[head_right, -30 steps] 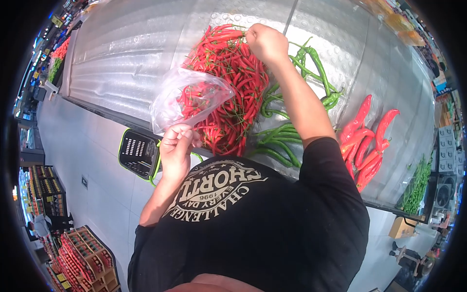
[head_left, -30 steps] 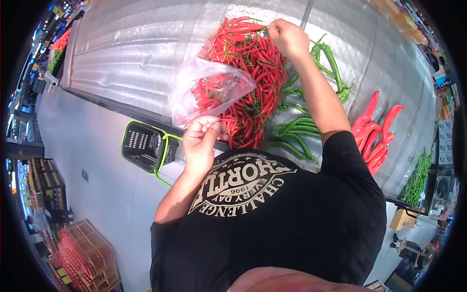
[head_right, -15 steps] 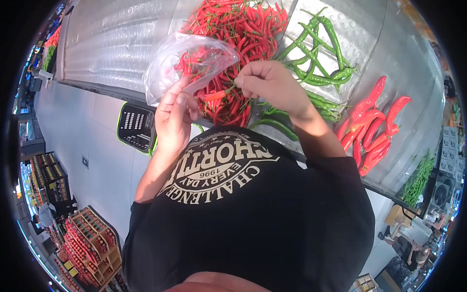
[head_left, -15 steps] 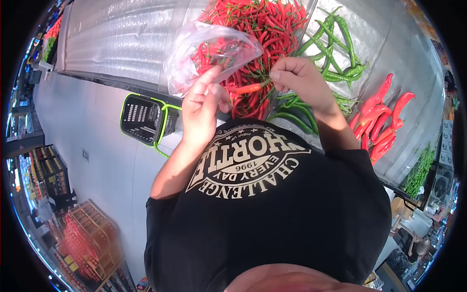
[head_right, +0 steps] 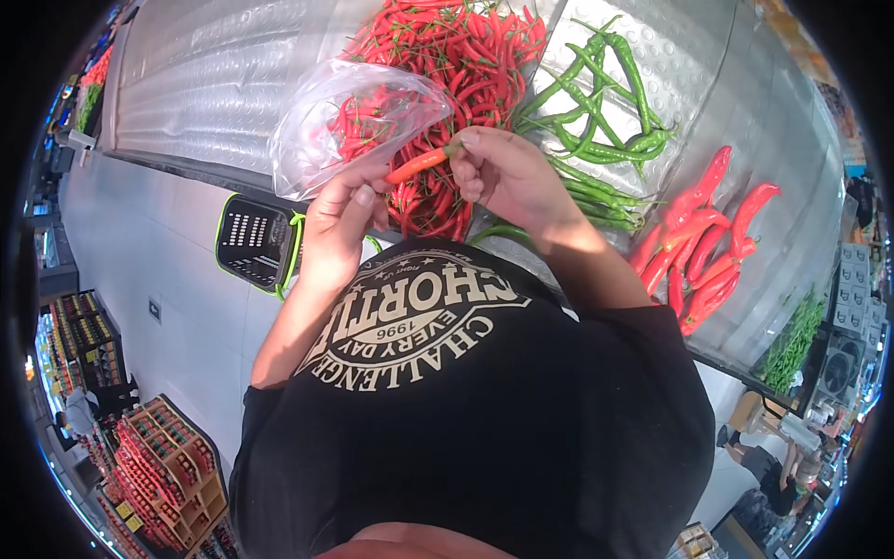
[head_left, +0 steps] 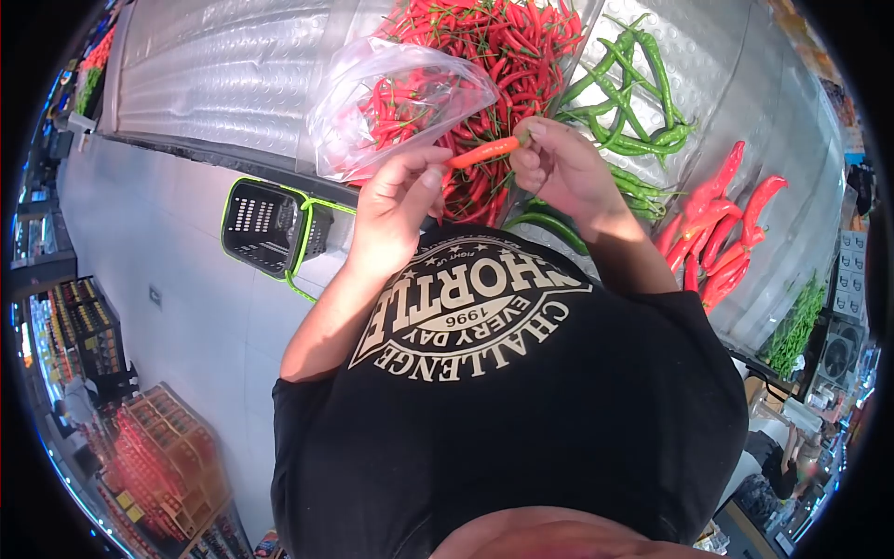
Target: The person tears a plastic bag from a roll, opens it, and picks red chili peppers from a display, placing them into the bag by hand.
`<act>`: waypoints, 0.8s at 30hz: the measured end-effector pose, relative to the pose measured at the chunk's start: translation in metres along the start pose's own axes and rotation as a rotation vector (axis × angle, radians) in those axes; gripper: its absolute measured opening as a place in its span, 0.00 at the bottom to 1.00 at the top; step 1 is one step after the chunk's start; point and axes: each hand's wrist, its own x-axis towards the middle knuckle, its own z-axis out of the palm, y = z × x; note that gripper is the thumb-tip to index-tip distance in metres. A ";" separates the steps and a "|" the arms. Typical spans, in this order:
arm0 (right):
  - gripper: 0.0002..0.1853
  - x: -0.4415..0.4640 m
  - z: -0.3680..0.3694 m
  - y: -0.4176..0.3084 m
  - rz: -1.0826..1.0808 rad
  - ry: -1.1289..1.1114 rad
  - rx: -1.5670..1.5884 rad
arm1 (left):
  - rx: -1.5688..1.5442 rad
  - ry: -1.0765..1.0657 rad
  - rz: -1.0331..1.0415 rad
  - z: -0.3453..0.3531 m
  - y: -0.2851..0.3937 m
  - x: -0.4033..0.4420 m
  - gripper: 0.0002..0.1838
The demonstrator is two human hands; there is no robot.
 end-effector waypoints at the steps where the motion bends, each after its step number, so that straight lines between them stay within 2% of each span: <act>1: 0.10 0.001 -0.001 0.002 0.001 -0.003 -0.003 | -0.001 0.002 0.003 -0.003 -0.003 0.000 0.13; 3: 0.09 0.001 -0.003 0.005 0.011 -0.030 0.052 | 0.339 -0.020 0.169 -0.006 -0.007 -0.001 0.12; 6: 0.11 0.001 -0.002 0.008 0.041 -0.094 0.161 | 0.518 -0.020 0.170 0.002 0.003 -0.003 0.11; 10: 0.11 0.001 0.000 0.010 0.050 -0.128 0.214 | 0.503 -0.093 0.299 -0.001 -0.005 -0.001 0.09; 12: 0.10 -0.001 0.006 0.009 0.033 -0.027 0.123 | 0.346 -0.052 0.138 0.001 -0.003 -0.006 0.08; 13: 0.10 -0.001 0.004 0.009 0.031 -0.025 0.121 | 0.345 -0.054 0.140 0.003 -0.001 -0.007 0.08; 15: 0.11 0.001 -0.002 0.011 0.003 -0.010 0.020 | 0.136 0.030 0.069 0.007 0.003 -0.010 0.08; 19: 0.14 -0.002 0.002 0.009 -0.035 0.014 -0.092 | 0.149 -0.022 0.075 0.001 0.002 -0.011 0.08; 21: 0.15 -0.002 -0.003 0.013 -0.129 -0.007 -0.132 | 0.211 -0.019 0.037 0.003 0.002 -0.014 0.08; 24: 0.13 -0.002 -0.009 0.011 -0.111 -0.007 -0.280 | 0.253 0.002 0.028 0.003 0.003 -0.016 0.08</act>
